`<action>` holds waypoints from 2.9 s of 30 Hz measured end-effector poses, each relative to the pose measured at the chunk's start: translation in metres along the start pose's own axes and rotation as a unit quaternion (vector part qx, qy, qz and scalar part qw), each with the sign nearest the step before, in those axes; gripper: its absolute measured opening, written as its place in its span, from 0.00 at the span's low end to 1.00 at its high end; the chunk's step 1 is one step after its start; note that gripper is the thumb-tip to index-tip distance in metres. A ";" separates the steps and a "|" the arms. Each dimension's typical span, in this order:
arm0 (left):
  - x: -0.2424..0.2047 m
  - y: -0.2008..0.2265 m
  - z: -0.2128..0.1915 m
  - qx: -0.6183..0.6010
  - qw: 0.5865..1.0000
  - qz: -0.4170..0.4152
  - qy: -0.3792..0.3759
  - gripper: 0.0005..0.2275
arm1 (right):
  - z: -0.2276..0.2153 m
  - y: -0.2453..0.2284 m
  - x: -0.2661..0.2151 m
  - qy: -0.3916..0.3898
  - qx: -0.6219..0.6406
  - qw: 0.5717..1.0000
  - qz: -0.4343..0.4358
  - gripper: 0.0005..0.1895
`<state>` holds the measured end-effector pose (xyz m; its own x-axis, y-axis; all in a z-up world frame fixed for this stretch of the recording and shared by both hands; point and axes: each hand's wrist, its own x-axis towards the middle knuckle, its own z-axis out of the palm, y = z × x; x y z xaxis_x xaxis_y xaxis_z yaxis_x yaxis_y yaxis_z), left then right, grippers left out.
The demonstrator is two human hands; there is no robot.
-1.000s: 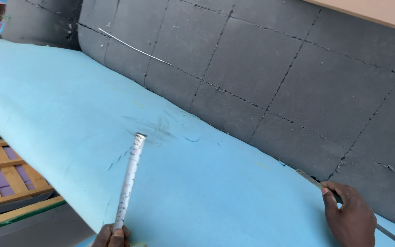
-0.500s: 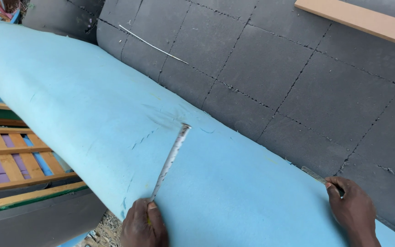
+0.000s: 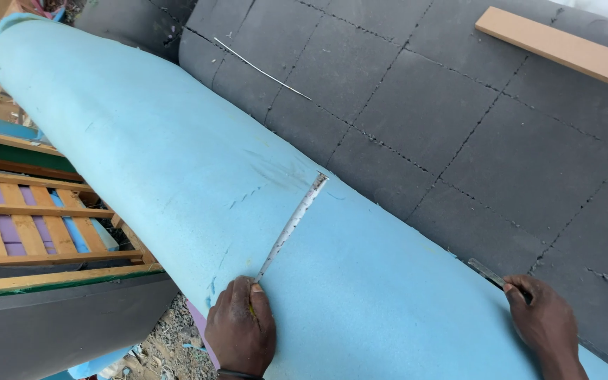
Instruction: Measuring and marking foam blocks for furniture reupholstery using a tape measure and a metal rod.
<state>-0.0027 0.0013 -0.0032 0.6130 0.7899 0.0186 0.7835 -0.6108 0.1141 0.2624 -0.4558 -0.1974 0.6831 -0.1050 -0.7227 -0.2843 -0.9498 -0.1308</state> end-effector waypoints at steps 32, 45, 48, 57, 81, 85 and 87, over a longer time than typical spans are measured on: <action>0.289 0.051 -0.103 0.223 0.864 0.004 -0.452 0.22 | 0.001 -0.197 -0.031 0.221 0.122 0.893 -0.373 0.17; 0.346 0.124 -0.014 0.327 0.795 0.091 -0.503 0.20 | 0.093 -0.413 0.056 -0.099 0.208 0.900 -0.371 0.15; 0.352 0.129 0.000 0.336 0.793 0.087 -0.501 0.21 | 0.111 -0.429 0.065 -0.131 0.227 0.892 -0.369 0.15; 0.359 0.126 0.016 0.346 0.779 0.079 -0.517 0.21 | 0.108 -0.451 0.059 -0.192 0.227 0.867 -0.399 0.13; 0.358 0.099 -0.033 0.262 0.805 0.038 -0.531 0.19 | 0.121 -0.451 0.065 -0.220 0.192 0.864 -0.410 0.13; 0.348 0.076 -0.052 0.302 0.810 0.014 -0.502 0.15 | 0.121 -0.449 0.065 -0.210 0.188 0.852 -0.442 0.11; 0.343 0.070 -0.062 0.305 0.814 0.002 -0.494 0.15 | 0.121 -0.448 0.064 -0.211 0.183 0.850 -0.446 0.11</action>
<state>0.2566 0.2331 0.0723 0.1620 0.5415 -0.8249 0.5019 -0.7650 -0.4036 0.3525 -0.0012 -0.2675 0.4565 0.7973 -0.3949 -0.0231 -0.4331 -0.9011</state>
